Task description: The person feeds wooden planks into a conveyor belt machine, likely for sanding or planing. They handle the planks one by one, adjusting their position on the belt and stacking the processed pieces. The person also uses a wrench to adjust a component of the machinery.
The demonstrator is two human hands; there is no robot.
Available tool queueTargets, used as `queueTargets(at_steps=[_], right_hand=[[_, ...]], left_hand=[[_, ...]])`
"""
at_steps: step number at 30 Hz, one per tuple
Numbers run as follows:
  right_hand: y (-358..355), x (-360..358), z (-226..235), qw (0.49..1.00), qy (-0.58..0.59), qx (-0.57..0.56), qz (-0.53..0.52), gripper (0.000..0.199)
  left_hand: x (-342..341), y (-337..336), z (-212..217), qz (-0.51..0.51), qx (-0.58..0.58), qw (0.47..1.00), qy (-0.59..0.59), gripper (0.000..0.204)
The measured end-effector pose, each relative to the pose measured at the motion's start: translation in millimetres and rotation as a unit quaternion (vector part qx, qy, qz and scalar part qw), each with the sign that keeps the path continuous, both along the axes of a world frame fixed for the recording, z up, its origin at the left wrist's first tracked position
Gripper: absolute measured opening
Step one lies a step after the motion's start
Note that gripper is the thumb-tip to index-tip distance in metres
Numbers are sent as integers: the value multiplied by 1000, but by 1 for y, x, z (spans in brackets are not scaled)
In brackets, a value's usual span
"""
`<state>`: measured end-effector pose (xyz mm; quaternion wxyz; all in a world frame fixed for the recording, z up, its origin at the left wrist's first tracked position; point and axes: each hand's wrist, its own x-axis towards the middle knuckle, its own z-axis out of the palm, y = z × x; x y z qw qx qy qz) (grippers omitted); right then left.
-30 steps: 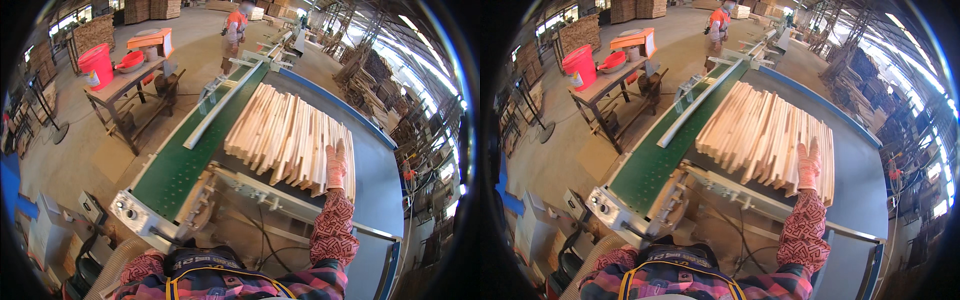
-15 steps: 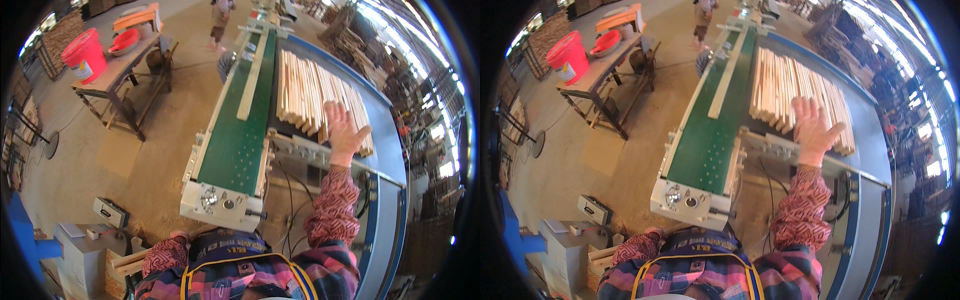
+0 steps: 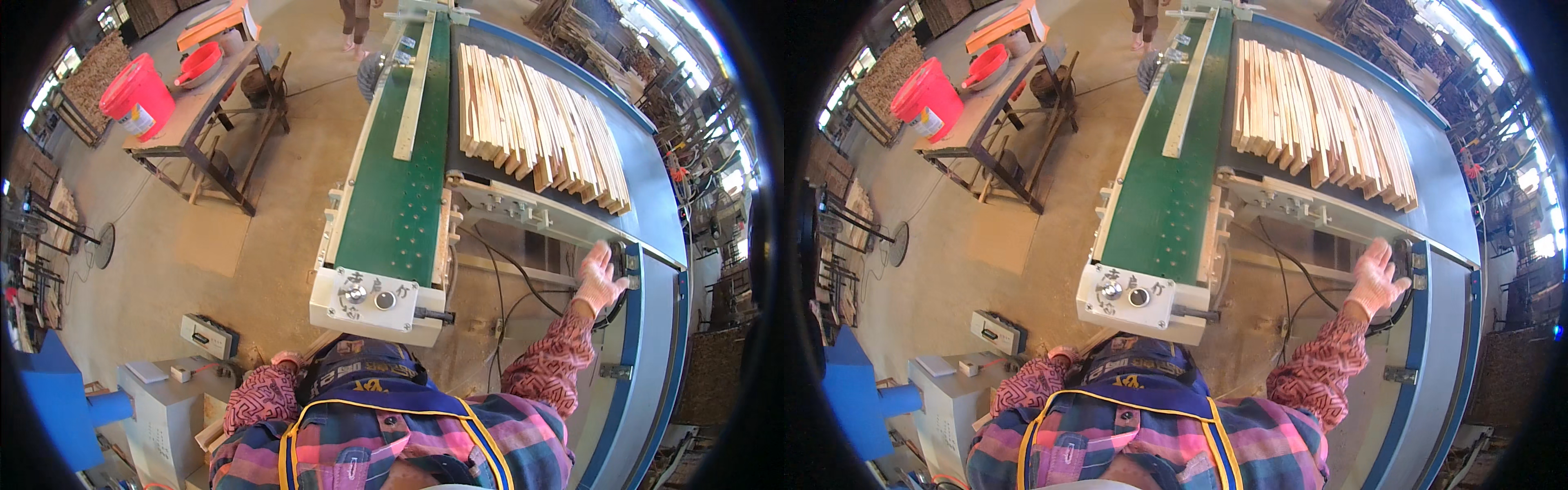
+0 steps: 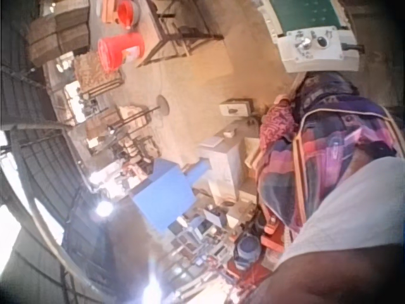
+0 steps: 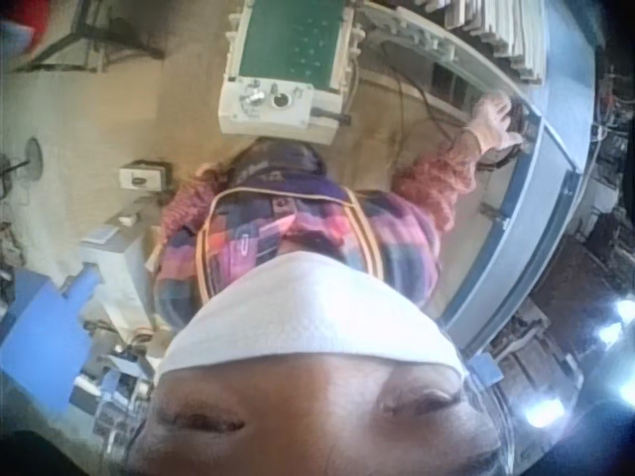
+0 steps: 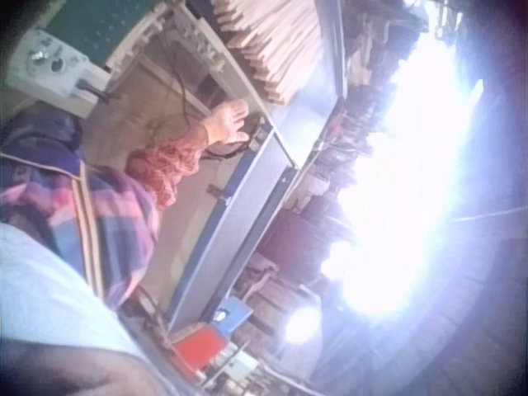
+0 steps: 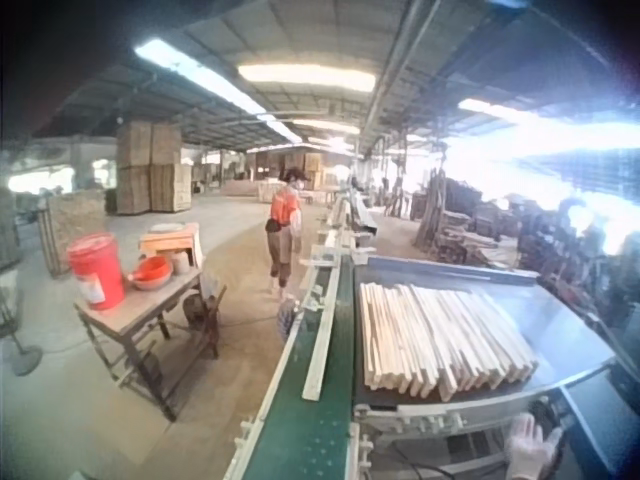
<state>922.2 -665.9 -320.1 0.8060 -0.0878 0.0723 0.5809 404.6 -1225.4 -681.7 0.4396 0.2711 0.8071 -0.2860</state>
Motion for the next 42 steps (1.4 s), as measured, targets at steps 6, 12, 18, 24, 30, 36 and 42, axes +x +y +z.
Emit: queueTargets(at_steps=[6, 12, 18, 24, 30, 36, 42], right_hand=[[-30, -40, 19, 997, -64, 6, 52, 78], [-82, -184, 107, 970, -203, 119, 67, 52], [-141, -380, 168, 877, -359, 247, 203, 49], [-171, -640, 154, 700, -484, 335, 404, 60], [-240, -811, 32, 557, -456, 240, 651, 55], [-284, -954, -107, 405, -474, 59, 780, 44], [-327, -1161, -151, 275, -525, 123, 796, 39]], left_hand=[[-56, 10, 53, -119, 111, 980, -118, 30], [-166, -29, -77, -120, 143, 974, -129, 33], [-289, -43, -59, -101, 129, 983, -82, 38], [-375, -92, -83, 9, 219, 964, -152, 35], [-365, -142, -117, 277, 513, 740, -337, 25], [-417, -213, -76, 153, 847, 392, -326, 36], [-485, -192, -65, 479, 305, 794, -217, 47]])
